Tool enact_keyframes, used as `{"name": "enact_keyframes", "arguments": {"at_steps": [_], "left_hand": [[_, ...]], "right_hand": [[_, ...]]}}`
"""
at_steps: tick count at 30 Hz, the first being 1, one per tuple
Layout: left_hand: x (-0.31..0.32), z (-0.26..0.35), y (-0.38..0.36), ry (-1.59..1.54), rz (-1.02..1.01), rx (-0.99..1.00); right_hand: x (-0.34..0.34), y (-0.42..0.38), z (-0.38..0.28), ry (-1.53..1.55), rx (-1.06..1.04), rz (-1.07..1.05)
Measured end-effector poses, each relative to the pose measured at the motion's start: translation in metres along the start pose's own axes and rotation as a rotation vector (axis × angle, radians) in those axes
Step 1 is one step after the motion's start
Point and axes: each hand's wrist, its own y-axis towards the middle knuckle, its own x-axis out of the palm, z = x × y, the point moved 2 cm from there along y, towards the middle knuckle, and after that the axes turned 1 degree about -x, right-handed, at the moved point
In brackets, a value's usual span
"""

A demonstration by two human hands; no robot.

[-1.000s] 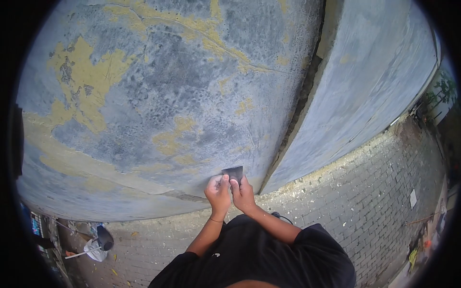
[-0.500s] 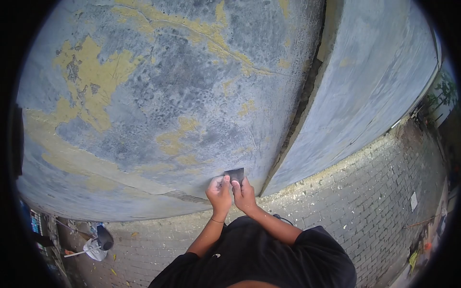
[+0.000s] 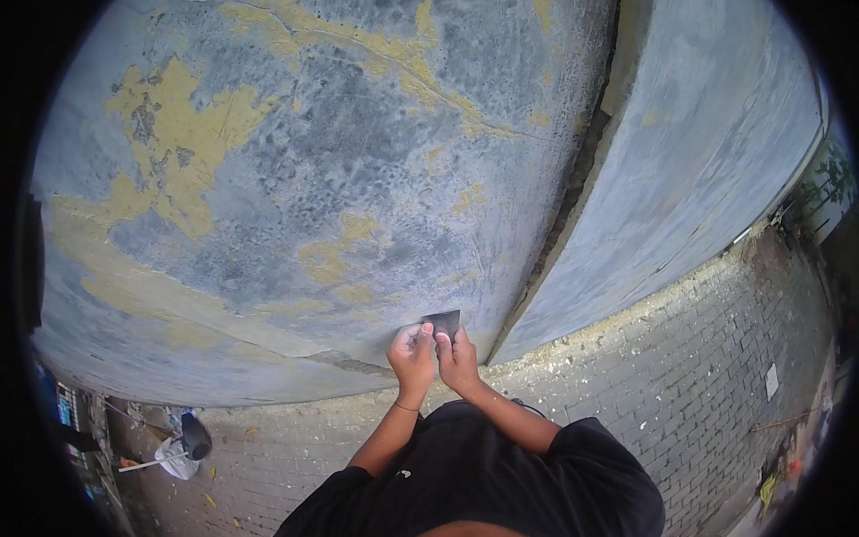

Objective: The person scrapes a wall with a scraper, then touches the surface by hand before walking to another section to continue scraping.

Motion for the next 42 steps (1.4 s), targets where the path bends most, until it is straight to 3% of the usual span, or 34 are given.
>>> {"name": "enact_keyframes", "arguments": {"at_steps": [2, 6, 11, 14, 17, 20, 24, 42], "left_hand": [[0.003, 0.004, 0.002, 0.002, 0.029, 0.060], [0.002, 0.010, 0.000, 0.011, 0.022, 0.018], [0.005, 0.011, 0.003, -0.007, 0.039, 0.090], [0.002, 0.018, 0.002, 0.011, -0.008, -0.034], [0.003, 0.005, 0.000, -0.018, -0.017, -0.033], [0.006, 0.007, 0.003, -0.004, 0.029, 0.110], [0.004, 0.008, -0.001, -0.027, 0.018, 0.000], [0.000, 0.019, 0.004, 0.031, 0.025, 0.058]], "right_hand": [[-0.001, -0.001, 0.004, 0.096, 0.154, -0.041], [-0.006, -0.004, 0.005, 0.069, 0.202, -0.082], [-0.001, 0.000, 0.002, 0.139, 0.151, -0.037], [-0.003, 0.000, 0.001, 0.136, 0.217, -0.074], [-0.003, -0.002, 0.011, 0.104, 0.183, -0.060], [-0.004, -0.001, 0.003, 0.103, 0.164, -0.037], [-0.008, -0.003, 0.000, 0.074, 0.221, -0.080], [0.000, 0.005, -0.007, 0.088, 0.142, -0.081]]}}
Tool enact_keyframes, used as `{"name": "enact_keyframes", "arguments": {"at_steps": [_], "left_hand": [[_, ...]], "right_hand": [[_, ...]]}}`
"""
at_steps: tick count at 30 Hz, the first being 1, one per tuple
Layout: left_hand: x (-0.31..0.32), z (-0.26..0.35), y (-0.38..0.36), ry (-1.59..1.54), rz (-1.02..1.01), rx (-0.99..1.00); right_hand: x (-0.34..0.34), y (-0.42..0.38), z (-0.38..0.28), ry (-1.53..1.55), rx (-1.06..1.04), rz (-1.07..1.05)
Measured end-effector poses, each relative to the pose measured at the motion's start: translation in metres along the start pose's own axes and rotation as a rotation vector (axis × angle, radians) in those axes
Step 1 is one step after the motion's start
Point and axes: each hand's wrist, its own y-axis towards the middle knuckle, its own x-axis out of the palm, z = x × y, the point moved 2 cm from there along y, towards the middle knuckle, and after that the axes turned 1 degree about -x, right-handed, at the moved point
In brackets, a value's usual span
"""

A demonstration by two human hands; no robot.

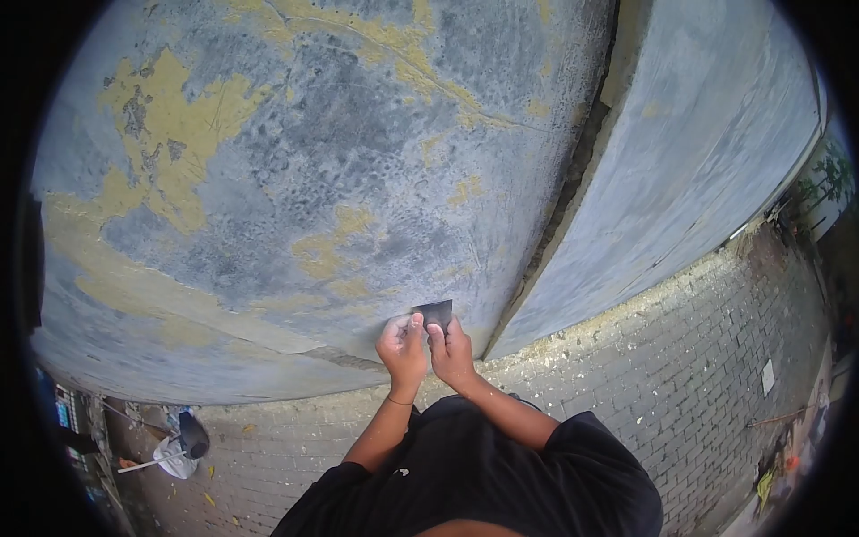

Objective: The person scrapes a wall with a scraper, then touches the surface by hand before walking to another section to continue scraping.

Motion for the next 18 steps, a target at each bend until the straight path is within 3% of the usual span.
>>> {"name": "enact_keyframes", "arguments": {"at_steps": [5, 12, 16, 18], "left_hand": [[0.006, -0.014, -0.004, -0.133, 0.063, -0.017], [0.001, -0.007, -0.005, 0.053, 0.026, -0.003], [0.002, -0.005, -0.008, -0.051, 0.055, -0.056], [0.001, 0.002, 0.000, -0.030, 0.044, 0.007]], "right_hand": [[0.001, -0.004, 0.001, 0.000, 0.015, 0.041], [0.003, -0.005, 0.004, -0.051, -0.013, 0.056], [0.002, -0.010, -0.004, 0.002, 0.034, 0.056], [0.002, -0.003, -0.006, -0.048, 0.009, 0.033]]}}
